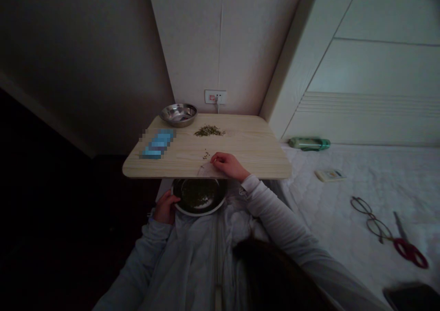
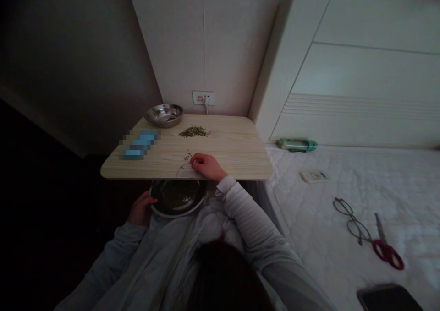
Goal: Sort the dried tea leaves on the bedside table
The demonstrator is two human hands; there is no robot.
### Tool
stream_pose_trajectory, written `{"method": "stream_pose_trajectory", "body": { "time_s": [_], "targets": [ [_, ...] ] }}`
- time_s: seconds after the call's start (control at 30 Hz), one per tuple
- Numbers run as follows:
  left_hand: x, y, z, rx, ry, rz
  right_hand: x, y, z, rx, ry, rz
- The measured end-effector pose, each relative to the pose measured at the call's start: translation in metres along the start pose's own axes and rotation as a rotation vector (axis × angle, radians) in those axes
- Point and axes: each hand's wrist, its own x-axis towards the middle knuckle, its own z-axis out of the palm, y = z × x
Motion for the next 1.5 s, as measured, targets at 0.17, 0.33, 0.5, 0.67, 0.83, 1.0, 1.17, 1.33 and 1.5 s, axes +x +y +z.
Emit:
{"method": "stream_pose_trajectory", "body": {
  "time_s": [0.17, 0.33, 0.5, 0.67, 0.83, 1.0, 1.17, 1.33, 1.5],
  "targets": [
    [-0.001, 0.002, 0.002, 0.0, -0.009, 0.008, 0.005, 0.006, 0.0, 0.079, 0.198, 0.049],
    [0.001, 0.001, 0.002, -0.008, -0.005, 0.009, 0.005, 0.005, 0.0, 0.043, 0.232, 0.053],
    [0.002, -0.001, 0.0, -0.025, -0.005, -0.001, 0.003, -0.001, 0.002, -0.035, 0.089, 0.026],
    [0.0, 0.0, 0.001, -0.022, 0.01, -0.02, 0.009, -0.002, 0.006, -0.175, 0.136, 0.031],
    [-0.001, 0.001, 0.002, -0.02, 0.015, -0.002, 0.02, 0.001, 0.01, -0.228, 0.214, 0.061],
    [-0.001, 0.0, 0.001, -0.008, 0.004, 0.006, 0.027, 0.003, 0.011, -0.209, 0.253, 0.096],
    [0.0, 0.0, -0.001, -0.012, -0.029, -0.003, 0.032, 0.009, 0.004, -0.023, 0.277, 0.103],
    [0.0, 0.0, -0.002, 0.001, -0.027, 0.0, 0.039, 0.019, -0.01, 0.094, 0.438, 0.166],
    [0.0, 0.001, 0.0, 0.006, -0.013, -0.011, 0.042, 0.023, -0.019, 0.098, 0.527, 0.24]
  ]
}}
